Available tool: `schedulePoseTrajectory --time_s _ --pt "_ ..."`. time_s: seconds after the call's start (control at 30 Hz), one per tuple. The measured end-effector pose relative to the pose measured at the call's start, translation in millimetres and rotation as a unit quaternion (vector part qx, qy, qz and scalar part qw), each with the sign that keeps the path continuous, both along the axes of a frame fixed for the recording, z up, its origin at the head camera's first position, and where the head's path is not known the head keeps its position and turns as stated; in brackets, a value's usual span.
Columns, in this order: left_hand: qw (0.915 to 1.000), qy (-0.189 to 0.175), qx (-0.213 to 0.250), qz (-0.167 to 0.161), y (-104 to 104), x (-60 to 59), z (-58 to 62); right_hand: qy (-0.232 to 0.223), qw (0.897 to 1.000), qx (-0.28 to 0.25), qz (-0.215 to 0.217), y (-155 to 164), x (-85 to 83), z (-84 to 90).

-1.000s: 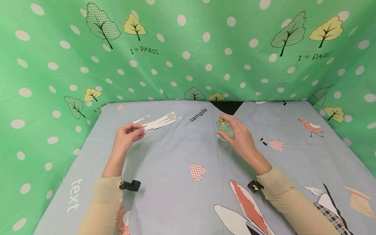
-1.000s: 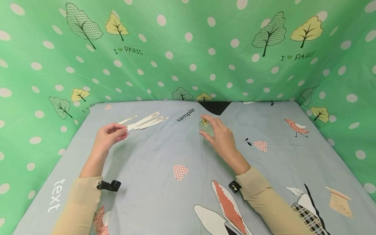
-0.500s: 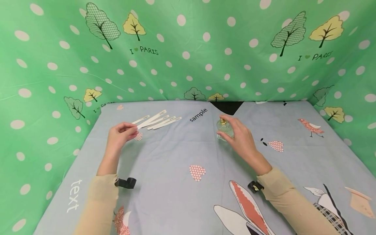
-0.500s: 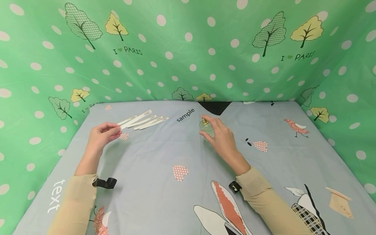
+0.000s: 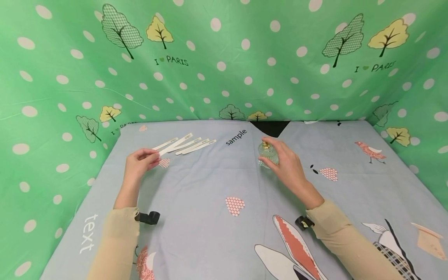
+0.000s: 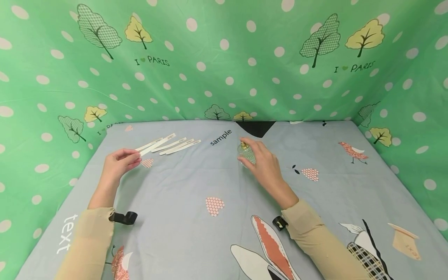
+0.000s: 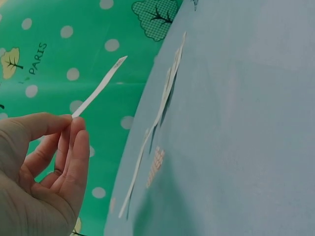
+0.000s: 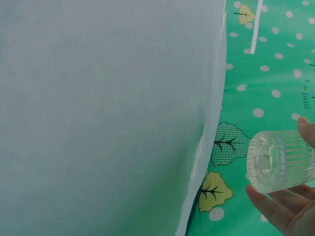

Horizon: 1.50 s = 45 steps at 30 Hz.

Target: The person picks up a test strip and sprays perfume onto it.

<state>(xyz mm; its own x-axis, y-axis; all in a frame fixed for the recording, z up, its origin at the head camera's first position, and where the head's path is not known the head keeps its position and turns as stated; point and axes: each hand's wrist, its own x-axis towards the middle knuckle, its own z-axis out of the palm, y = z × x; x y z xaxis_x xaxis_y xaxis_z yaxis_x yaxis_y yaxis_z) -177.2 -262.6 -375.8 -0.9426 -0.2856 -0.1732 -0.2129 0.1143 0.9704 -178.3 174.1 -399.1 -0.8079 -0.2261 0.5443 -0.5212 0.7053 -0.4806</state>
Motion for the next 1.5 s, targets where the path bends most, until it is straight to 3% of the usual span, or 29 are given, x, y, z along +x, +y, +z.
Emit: schedulePoseTrajectory --time_s 0.4,0.6,0.83,1.07,1.27,1.5 --pt "0.9987 -0.008 0.044 0.027 -10.3 -3.2 -9.4 0.004 1.000 -0.002 -0.001 1.0 0.9 -0.9" --pt "0.9982 -0.028 0.040 0.034 -14.2 -2.3 -8.7 0.002 1.000 -0.001 -0.002 1.2 1.2 -0.5" --pt "0.9973 -0.041 0.031 0.052 -24.1 -6.9 -21.3 0.000 1.000 0.000 -0.002 1.4 1.4 -0.2" --pt "0.9936 -0.057 0.057 0.080 -31.0 -10.5 -24.4 -0.002 1.000 0.000 -0.004 1.7 0.9 -0.7" --pt "0.9910 -0.087 0.028 0.097 -37.4 -11.9 -27.3 -0.006 1.000 -0.001 -0.003 1.4 1.1 -0.6" --pt "0.9901 -0.086 0.057 0.095 -47.2 -12.3 -29.1 -0.008 1.000 0.004 -0.005 0.7 0.9 -0.1"
